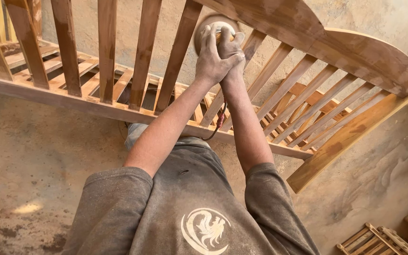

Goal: The person sands a wooden slatted bench frame with a handheld orbital sander, moving the sander along the rails and slats and repositioning around the frame to smooth different sections of the wood.

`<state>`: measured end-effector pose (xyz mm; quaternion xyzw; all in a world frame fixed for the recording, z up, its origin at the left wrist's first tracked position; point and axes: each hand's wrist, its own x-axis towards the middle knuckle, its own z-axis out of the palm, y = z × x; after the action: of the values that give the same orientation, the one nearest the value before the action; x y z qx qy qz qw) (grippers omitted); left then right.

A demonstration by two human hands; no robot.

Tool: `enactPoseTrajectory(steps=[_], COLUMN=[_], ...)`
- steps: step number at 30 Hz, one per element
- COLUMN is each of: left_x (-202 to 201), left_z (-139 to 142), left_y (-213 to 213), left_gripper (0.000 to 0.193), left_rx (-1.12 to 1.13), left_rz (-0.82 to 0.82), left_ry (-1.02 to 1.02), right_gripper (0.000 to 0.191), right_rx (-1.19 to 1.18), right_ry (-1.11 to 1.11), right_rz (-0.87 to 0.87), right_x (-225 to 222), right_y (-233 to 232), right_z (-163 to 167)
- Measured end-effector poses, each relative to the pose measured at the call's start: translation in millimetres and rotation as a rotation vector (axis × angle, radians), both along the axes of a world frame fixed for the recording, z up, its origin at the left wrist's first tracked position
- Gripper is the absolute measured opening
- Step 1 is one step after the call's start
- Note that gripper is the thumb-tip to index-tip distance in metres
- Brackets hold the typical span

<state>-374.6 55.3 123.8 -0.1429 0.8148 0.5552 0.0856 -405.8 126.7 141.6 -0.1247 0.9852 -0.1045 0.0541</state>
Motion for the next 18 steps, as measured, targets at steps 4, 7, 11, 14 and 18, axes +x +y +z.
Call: enactPoseTrajectory(steps=[4,7,11,14,18], left_x=[-2,-4,-7,-3,15], left_z=[3,4,0,-4,-8], left_y=[6,15,20,15,10], left_gripper=[0.122,0.117,0.111,0.111,0.112], left_rx=[-0.037,-0.061,-0.114,-0.120,-0.038], left_rz=[-0.019,-0.003,0.015,0.038,0.076], left_ry=[-0.061,-0.084,-0.079,-0.073,-0.142], right_gripper=[0.053,0.053,0.052,0.049,0.036], right_rx=[0.028,0.074,0.032,-0.082,-0.024], right_ry=[0.038,0.078,0.102,-0.074,-0.018], right_rz=[0.002,0.031,0.004,-0.059,-0.009], right_x=[5,7,4,5,24], right_y=[3,7,10,9,10], right_z=[-4,-7,-8,-12,-27])
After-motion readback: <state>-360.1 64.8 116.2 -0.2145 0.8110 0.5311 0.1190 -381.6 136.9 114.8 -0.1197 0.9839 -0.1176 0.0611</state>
